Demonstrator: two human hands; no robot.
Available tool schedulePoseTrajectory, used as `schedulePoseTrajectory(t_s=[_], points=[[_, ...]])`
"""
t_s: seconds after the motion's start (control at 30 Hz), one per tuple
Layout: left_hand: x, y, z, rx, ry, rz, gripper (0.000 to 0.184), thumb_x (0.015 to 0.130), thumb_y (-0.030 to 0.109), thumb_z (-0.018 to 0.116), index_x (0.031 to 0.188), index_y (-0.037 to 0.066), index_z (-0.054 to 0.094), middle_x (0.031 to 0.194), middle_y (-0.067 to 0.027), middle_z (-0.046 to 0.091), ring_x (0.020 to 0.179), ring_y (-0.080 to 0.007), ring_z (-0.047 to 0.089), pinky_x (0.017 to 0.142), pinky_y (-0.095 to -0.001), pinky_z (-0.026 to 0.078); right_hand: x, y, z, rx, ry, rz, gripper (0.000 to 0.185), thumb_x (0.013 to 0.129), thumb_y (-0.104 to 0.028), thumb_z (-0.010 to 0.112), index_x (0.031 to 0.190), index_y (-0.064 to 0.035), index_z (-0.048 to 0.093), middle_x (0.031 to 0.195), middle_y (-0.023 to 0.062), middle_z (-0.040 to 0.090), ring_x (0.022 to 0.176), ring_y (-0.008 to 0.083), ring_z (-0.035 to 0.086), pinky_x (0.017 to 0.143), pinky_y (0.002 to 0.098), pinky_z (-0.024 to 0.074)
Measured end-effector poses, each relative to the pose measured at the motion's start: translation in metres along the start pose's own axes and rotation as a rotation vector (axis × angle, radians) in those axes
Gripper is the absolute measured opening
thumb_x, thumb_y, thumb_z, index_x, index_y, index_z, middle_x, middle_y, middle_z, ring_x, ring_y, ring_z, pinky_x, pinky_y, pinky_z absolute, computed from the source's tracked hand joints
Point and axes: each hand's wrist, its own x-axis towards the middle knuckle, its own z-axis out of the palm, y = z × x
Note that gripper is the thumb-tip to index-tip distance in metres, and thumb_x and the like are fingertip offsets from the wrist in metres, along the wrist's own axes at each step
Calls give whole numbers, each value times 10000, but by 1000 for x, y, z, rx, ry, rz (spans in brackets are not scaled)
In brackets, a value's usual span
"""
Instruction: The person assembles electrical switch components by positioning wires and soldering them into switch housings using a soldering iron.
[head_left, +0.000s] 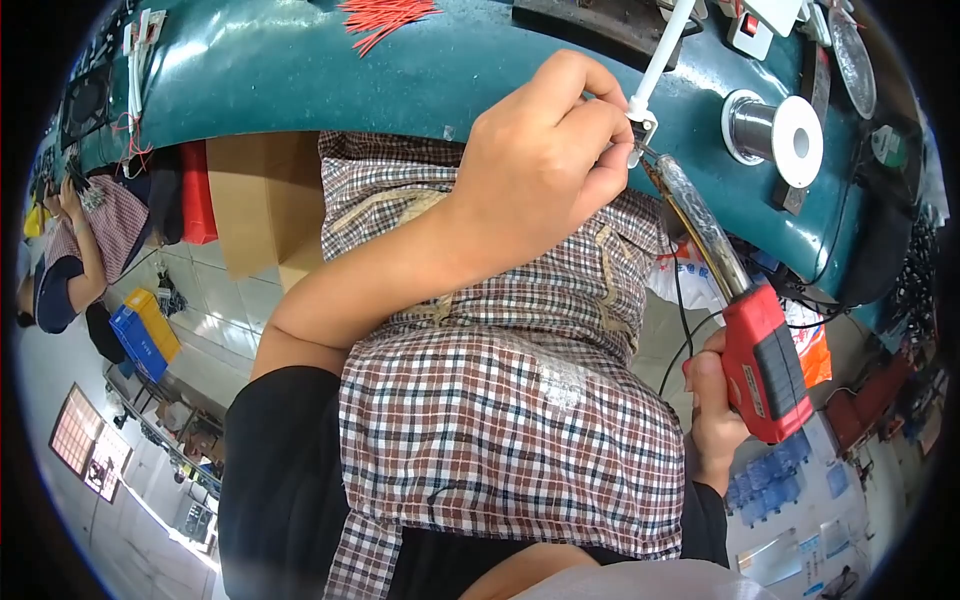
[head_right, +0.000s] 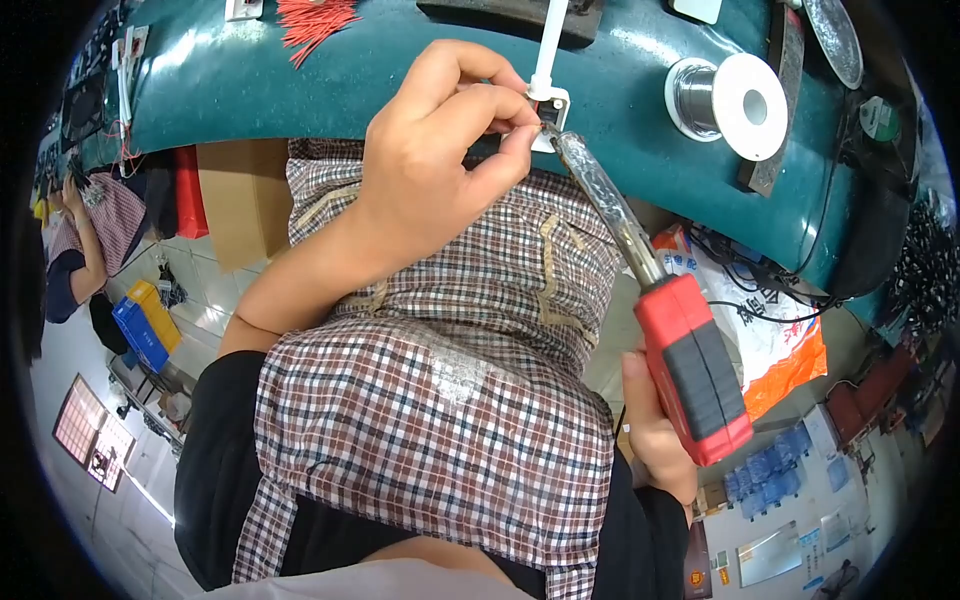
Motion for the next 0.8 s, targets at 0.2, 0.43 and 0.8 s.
schedulePoseTrajectory(t_s=[0.2,0.43,0.8], points=[[0,0,0,-5,-3,9,145,670,-4,719,714,18,583,916,-64,572,632,-196,599,544,-298,502,-1,3,0,107,102,-3,190,851,-61,651,985,20,544,724,42,494,527,90,422,485,245,361],[1,1,-2,-1,-20,-9,145,672,-9,713,719,15,579,916,-68,568,650,-198,606,552,-298,506,2,2,2,112,42,19,175,866,-85,638,972,8,533,708,36,474,522,93,401,471,242,343],[2,4,-2,-3,-38,-26,139,679,-10,709,724,13,580,916,-71,568,656,-206,609,561,-309,513,1,7,-1,69,-24,33,148,870,-52,617,966,10,524,741,40,467,532,82,387,482,244,361]])
